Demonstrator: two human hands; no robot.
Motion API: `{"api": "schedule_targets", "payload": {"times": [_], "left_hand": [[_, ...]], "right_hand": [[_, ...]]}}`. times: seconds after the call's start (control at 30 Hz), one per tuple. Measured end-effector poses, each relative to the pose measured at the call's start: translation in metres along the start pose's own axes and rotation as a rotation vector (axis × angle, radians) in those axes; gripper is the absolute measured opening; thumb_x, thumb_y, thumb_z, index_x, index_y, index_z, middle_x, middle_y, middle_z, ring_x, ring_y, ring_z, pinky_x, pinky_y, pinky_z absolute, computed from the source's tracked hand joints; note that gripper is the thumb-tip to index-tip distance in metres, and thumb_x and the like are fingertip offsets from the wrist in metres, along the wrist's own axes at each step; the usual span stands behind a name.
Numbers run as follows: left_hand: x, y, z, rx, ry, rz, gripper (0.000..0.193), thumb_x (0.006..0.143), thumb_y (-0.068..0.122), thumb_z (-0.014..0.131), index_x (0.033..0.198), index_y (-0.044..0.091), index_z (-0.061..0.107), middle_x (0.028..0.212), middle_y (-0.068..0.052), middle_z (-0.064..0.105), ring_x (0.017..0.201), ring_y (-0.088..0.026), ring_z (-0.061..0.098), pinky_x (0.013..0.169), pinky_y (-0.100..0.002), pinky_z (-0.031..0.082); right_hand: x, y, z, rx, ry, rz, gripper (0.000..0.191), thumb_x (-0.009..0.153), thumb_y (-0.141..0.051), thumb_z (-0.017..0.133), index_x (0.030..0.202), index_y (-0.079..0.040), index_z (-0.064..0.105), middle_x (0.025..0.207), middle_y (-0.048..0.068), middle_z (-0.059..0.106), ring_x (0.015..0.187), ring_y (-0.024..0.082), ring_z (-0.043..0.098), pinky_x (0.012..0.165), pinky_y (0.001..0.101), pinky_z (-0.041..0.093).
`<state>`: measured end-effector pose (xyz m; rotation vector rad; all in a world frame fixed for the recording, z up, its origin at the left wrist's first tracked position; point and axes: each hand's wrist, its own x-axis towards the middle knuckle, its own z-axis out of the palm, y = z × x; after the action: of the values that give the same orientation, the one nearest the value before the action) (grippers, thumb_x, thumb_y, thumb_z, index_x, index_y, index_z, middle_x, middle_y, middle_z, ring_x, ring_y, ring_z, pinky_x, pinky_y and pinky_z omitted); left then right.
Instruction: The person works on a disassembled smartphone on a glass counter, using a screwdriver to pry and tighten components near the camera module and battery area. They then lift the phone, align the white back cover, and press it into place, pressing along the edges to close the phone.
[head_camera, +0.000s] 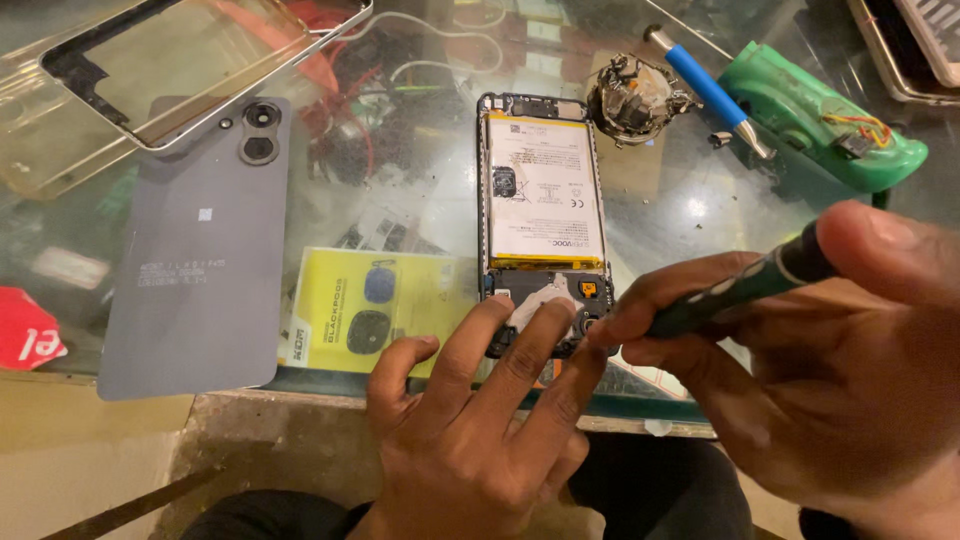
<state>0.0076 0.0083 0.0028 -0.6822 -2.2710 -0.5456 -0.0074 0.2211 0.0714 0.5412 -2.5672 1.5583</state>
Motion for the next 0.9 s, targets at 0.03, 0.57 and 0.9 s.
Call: {"api": "schedule_targets", "payload": {"times": [0.03,0.57,0.9], "left_hand": [[0.000,-0.001,0.001,0.000,0.004,0.003,0.037,0.086,0.029,0.071,0.123,0.023,0.076,0.138,0.001,0.067,0.128,-0.021,0.058,0.098,-0.046,0.036],[-0.008,-0.008,0.007,-0.040,0.108,0.037,0.028,0.098,0.022,0.067,0.123,0.015,0.076,0.139,-0.002,0.069,0.132,-0.022,0.061,0.105,-0.039,0.037],[-0.009,-0.015,0.012,-0.073,0.225,0.095,0.024,0.104,0.019,0.065,0.116,0.002,0.076,0.124,-0.012,0.076,0.123,-0.024,0.071,0.104,-0.036,0.044]], "right_hand": [[-0.004,-0.002,0.003,-0.054,0.047,-0.007,0.023,0.087,0.014,0.065,0.106,0.002,0.067,0.099,0.011,0.077,0.093,0.018,0.078,0.084,0.0252,0.064],[-0.016,-0.036,0.040,-0.234,0.259,0.092,0.022,0.093,0.007,0.060,0.116,0.005,0.063,0.102,0.012,0.076,0.092,0.018,0.077,0.077,0.0233,0.057],[-0.008,-0.029,0.026,-0.350,0.174,0.046,0.017,0.096,0.009,0.058,0.113,0.007,0.061,0.099,0.013,0.077,0.094,0.017,0.078,0.089,0.0260,0.060]]}}
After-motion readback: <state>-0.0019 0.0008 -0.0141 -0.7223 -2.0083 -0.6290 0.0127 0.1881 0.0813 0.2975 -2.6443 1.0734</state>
